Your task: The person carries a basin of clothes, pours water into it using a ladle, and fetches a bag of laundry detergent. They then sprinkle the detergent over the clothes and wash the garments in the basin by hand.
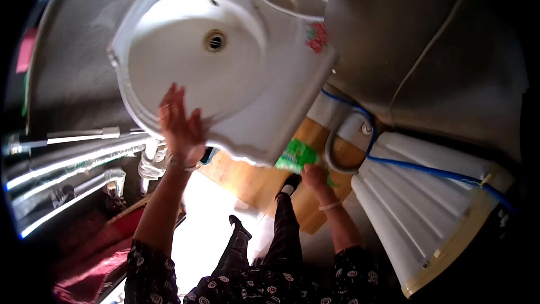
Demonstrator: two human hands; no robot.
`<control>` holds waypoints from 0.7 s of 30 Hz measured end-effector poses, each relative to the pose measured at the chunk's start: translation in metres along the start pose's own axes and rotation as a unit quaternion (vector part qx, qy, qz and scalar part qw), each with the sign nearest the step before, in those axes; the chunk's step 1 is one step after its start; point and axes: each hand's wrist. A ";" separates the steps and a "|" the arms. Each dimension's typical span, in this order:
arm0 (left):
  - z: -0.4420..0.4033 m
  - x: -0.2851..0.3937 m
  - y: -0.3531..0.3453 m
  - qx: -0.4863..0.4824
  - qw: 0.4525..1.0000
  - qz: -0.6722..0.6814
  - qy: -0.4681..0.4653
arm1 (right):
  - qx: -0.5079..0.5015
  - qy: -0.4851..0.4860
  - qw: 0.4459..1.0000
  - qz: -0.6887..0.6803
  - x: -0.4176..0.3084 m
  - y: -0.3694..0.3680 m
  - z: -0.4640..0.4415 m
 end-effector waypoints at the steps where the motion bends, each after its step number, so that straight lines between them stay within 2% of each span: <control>1: 0.001 -0.004 -0.001 -0.007 1.000 -0.026 0.005 | -0.025 -0.003 1.000 -0.007 -0.014 0.011 0.024; 2: 0.005 -0.005 -0.007 0.007 0.999 0.030 0.036 | 0.036 0.026 0.999 0.011 -0.026 0.014 0.050; 3: 0.004 -0.004 -0.005 0.015 0.999 0.037 0.025 | 0.097 0.061 0.993 0.027 -0.041 0.015 0.072; 4: 0.003 -0.003 -0.003 0.024 0.999 0.043 0.013 | 0.080 0.055 0.995 0.005 -0.059 0.020 0.094; 5: 0.000 -0.002 0.004 0.026 0.999 0.001 -0.038 | 0.064 0.049 0.997 -0.015 -0.077 0.026 0.117; 7: 0.006 -0.013 0.001 0.039 0.996 0.020 -0.073 | 0.110 0.054 0.992 -0.011 -0.108 0.032 0.159; 9: 0.035 -0.002 0.029 0.090 0.965 0.247 0.015 | 0.097 0.055 0.994 -0.011 -0.138 0.037 0.196; 10: 0.054 -0.002 0.050 0.097 0.966 0.239 -0.006 | 0.087 0.059 0.994 -0.010 -0.149 0.037 0.211; 11: 0.081 -0.004 0.077 0.045 0.945 0.319 0.062 | 0.086 0.069 0.994 -0.002 -0.159 0.036 0.223; 13: 0.150 -0.023 0.112 0.093 0.939 0.325 0.064 | 0.077 0.087 0.993 0.006 -0.178 0.031 0.245; 15: 0.240 -0.048 0.146 0.085 0.925 0.330 0.167 | 0.069 0.127 0.989 -0.002 -0.204 0.031 0.265; 17: 0.345 -0.070 0.171 0.034 0.904 0.301 0.303 | 0.051 0.174 0.983 0.024 -0.231 0.033 0.285; 19: 0.442 -0.079 0.195 -0.035 0.899 0.235 0.369 | 0.037 0.221 0.973 0.045 -0.264 0.045 0.303; 21: 0.533 -0.074 0.220 -0.058 0.901 0.204 0.379 | 0.026 0.282 0.957 0.060 -0.294 0.042 0.323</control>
Point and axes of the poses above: each hand's wrist, its own z-axis away from the middle knuckle, its own y-axis out of the back of the hand, x = y × z, and after that the axes turned 9 degrees about z, right-handed
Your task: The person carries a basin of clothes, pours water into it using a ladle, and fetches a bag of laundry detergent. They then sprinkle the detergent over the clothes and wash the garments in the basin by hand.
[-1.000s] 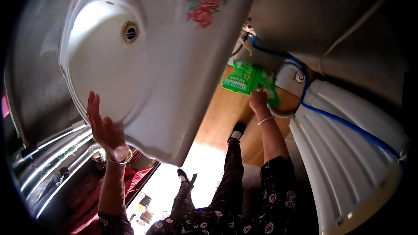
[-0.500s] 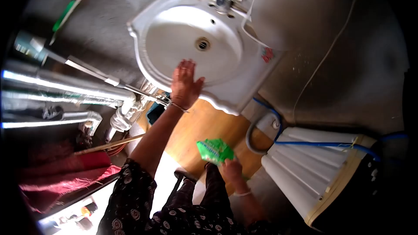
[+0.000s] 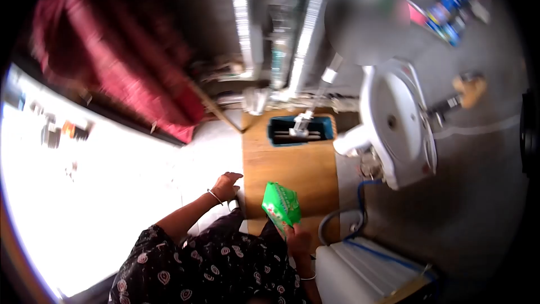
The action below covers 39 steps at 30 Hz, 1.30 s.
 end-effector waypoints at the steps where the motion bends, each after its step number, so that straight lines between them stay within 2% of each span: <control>1: 0.031 0.000 0.015 0.010 1.000 0.012 0.014 | -0.004 0.037 0.999 -0.006 -0.010 0.004 0.000; 3: 0.062 -0.016 0.029 -0.006 0.999 0.030 0.039 | 0.003 0.104 0.994 -0.045 -0.056 0.032 -0.016; 5: 0.076 -0.017 0.030 -0.039 0.995 0.050 0.080 | -0.014 0.177 0.982 -0.069 -0.071 0.036 -0.025; 7: 0.100 -0.015 0.047 0.011 0.994 0.089 0.058 | -0.024 0.261 0.964 -0.038 -0.109 0.047 -0.026; 10: 0.133 -0.021 0.058 0.101 0.985 0.141 0.020 | -0.107 0.339 0.932 -0.073 -0.171 0.072 -0.030; 11: 0.138 -0.020 0.057 0.129 0.980 0.148 0.012 | -0.098 0.427 0.896 -0.075 -0.183 0.080 -0.043; 14: 0.181 0.007 0.092 0.160 0.968 0.187 0.053 | -0.116 0.565 0.816 -0.022 -0.236 0.094 -0.053; 16: 0.207 0.016 0.103 0.184 0.958 0.211 0.059 | -0.117 0.599 0.792 0.012 -0.259 0.081 -0.060; 20: 0.259 0.030 0.123 0.226 0.917 0.314 0.098 | -0.167 0.705 0.689 -0.021 -0.337 0.086 -0.061; 22: 0.285 0.038 0.144 0.241 0.879 0.398 0.106 | -0.233 0.701 0.672 -0.059 -0.384 0.094 -0.045; 23: 0.298 0.036 0.150 0.266 0.894 0.349 0.092 | -0.264 0.696 0.664 -0.074 -0.409 0.098 -0.037; 25: 0.324 0.037 0.159 0.332 0.864 0.371 0.074 | -0.319 0.680 0.649 -0.122 -0.448 0.103 -0.020; 27: 0.348 0.039 0.177 0.377 0.841 0.383 0.058 | -0.341 0.680 0.636 -0.127 -0.472 0.101 -0.018; 30: 0.390 0.044 0.213 0.366 0.844 0.387 0.056 | -0.352 0.684 0.620 -0.156 -0.504 0.093 -0.015; 31: 0.399 0.035 0.219 0.407 0.841 0.356 0.014 | -0.351 0.681 0.614 -0.189 -0.512 0.084 -0.016; 32: 0.407 0.039 0.230 0.428 0.847 0.313 0.032 | -0.352 0.681 0.602 -0.226 -0.520 0.079 -0.019; 34: 0.420 0.039 0.254 0.467 0.854 0.221 0.065 | -0.401 0.709 0.520 -0.258 -0.561 0.072 -0.009; 36: 0.426 0.027 0.271 0.489 0.839 0.236 0.032 | -0.481 0.729 0.412 -0.259 -0.611 0.071 0.008; 37: 0.428 0.020 0.281 0.493 0.832 0.252 0.022 | -0.506 0.757 0.357 -0.210 -0.639 0.072 0.009; 39: 0.429 0.008 0.293 0.490 0.815 0.309 -0.009 | -0.547 0.760 0.286 -0.202 -0.669 0.060 0.013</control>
Point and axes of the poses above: each hand's wrist, its own z-axis away from the middle knuckle, its own y-axis out of the back of the hand, x = y × z, and after that the axes turned 9 degrees about z, right-handed
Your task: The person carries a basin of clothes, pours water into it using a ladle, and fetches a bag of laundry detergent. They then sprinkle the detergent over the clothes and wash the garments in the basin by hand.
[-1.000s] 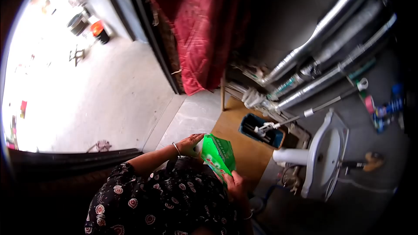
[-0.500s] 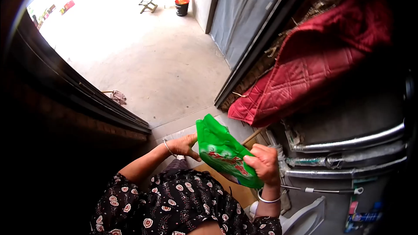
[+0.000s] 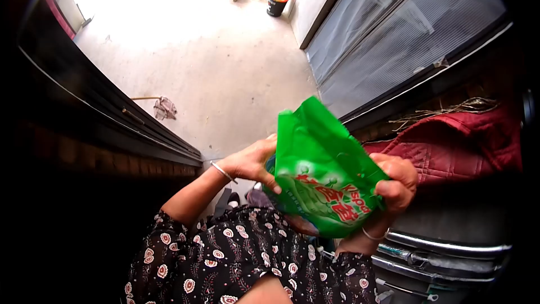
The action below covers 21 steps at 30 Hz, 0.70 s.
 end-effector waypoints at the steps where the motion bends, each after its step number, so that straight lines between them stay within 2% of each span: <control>1: -0.007 0.003 0.009 -0.001 1.000 -0.003 -0.011 | -0.029 0.011 1.000 -0.006 0.009 0.009 -0.012; 3: -0.023 0.013 0.019 0.041 0.988 0.145 -0.028 | -0.081 -0.003 0.996 0.022 0.017 0.028 -0.034; 5: -0.046 0.020 0.040 0.037 0.984 0.176 0.012 | -0.140 -0.023 0.986 0.088 0.019 0.048 -0.059; 6: -0.057 0.016 0.049 0.033 0.984 0.175 0.029 | -0.127 0.077 0.983 0.107 0.045 0.050 -0.061; 7: -0.068 0.014 0.057 0.029 0.983 0.176 0.044 | -0.127 0.075 0.986 0.082 0.057 0.061 -0.064; 8: -0.080 0.013 0.064 0.064 0.980 0.187 0.019 | -0.127 0.074 0.988 0.056 0.069 0.072 -0.068; 9: -0.089 0.013 0.065 0.095 0.958 0.271 0.010 | -0.126 0.072 0.989 0.030 0.078 0.080 -0.075; 10: -0.099 0.015 0.069 0.141 0.943 0.300 0.009 | -0.114 0.066 0.991 0.013 0.091 0.088 -0.081; 12: -0.118 0.007 0.087 0.231 0.914 0.333 0.012 | 0.064 0.037 0.996 -0.040 0.118 0.079 -0.094; 13: -0.127 0.005 0.098 0.262 0.912 0.315 -0.021 | 0.152 0.028 0.986 -0.064 0.132 0.075 -0.101; 15: -0.139 0.001 0.125 0.346 0.916 0.198 -0.046 | 0.180 -0.070 0.975 -0.112 0.144 0.084 -0.124; 16: -0.143 0.004 0.137 0.367 0.921 0.126 -0.035 | 0.182 -0.111 0.976 -0.051 0.155 0.090 -0.129; 17: -0.148 0.007 0.147 0.382 0.920 0.073 -0.049 | 0.182 -0.107 0.975 -0.062 0.168 0.097 -0.137; 20: -0.138 -0.006 0.207 0.321 0.941 0.074 -0.078 | 0.185 -0.106 0.975 -0.059 0.194 0.107 -0.173; 21: -0.136 -0.007 0.221 0.314 0.945 0.081 -0.035 | 0.175 -0.101 0.978 -0.048 0.204 0.112 -0.186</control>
Point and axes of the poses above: each hand's wrist, its own z-axis away from the middle knuckle, its own y-axis out of the back of the hand, x = y × z, and after that the axes turned 9 degrees about z, right-handed
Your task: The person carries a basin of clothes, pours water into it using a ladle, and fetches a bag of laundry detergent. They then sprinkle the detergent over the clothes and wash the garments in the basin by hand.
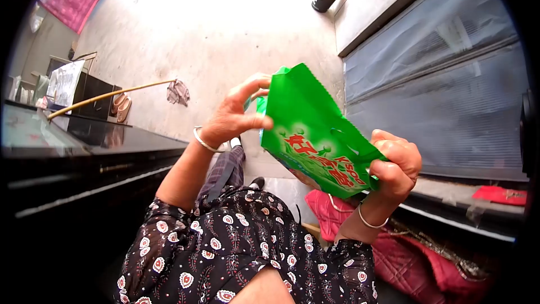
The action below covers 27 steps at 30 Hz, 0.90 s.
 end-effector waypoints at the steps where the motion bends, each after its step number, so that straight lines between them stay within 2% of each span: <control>1: -0.006 -0.006 0.016 -0.061 0.994 -0.089 -0.012 | -0.012 0.011 1.000 0.013 0.005 -0.002 -0.015; 2: -0.017 -0.013 0.035 -0.121 0.976 -0.180 -0.025 | -0.016 0.025 0.999 0.020 0.011 -0.006 -0.032; 4: -0.040 -0.022 0.061 -0.203 0.954 -0.206 0.084 | -0.041 0.051 0.998 0.015 0.023 -0.006 -0.073; 5: -0.060 -0.024 0.076 -0.209 0.947 -0.217 0.108 | -0.058 0.068 0.996 0.012 0.032 0.000 -0.100; 8: -0.107 -0.015 0.096 -0.221 0.955 -0.182 0.073 | -0.053 0.081 0.995 -0.027 0.039 0.000 -0.155; 12: -0.185 0.002 0.110 -0.289 0.933 -0.192 0.090 | -0.076 0.139 0.983 -0.095 0.062 0.030 -0.229; 16: -0.237 -0.014 0.131 -0.291 0.938 -0.177 0.069 | -0.090 0.134 0.983 -0.083 0.081 0.063 -0.273; 18: -0.279 -0.022 0.138 -0.283 0.946 -0.147 0.055 | -0.061 0.142 0.982 -0.105 0.096 0.071 -0.306; 19: -0.298 -0.022 0.141 -0.260 0.954 -0.139 0.053 | 0.016 0.177 0.974 -0.138 0.107 0.067 -0.323; 22: -0.357 -0.046 0.130 -0.199 0.971 -0.126 0.038 | 0.040 0.169 0.972 -0.156 0.152 0.112 -0.350; 23: -0.374 -0.051 0.133 -0.175 0.978 -0.114 0.013 | 0.057 0.144 0.978 -0.139 0.162 0.120 -0.365; 25: -0.408 -0.058 0.144 -0.167 0.978 -0.123 0.029 | 0.099 0.153 0.972 -0.149 0.187 0.126 -0.397; 27: -0.439 -0.058 0.153 -0.150 0.981 -0.119 0.037 | 0.128 0.094 0.975 -0.152 0.196 0.132 -0.431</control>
Point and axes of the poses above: each hand's wrist, its own z-axis away from the middle knuckle, its own y-axis out of the back of the hand, x = y × z, and after that the axes turned 9 degrees about z, right-handed
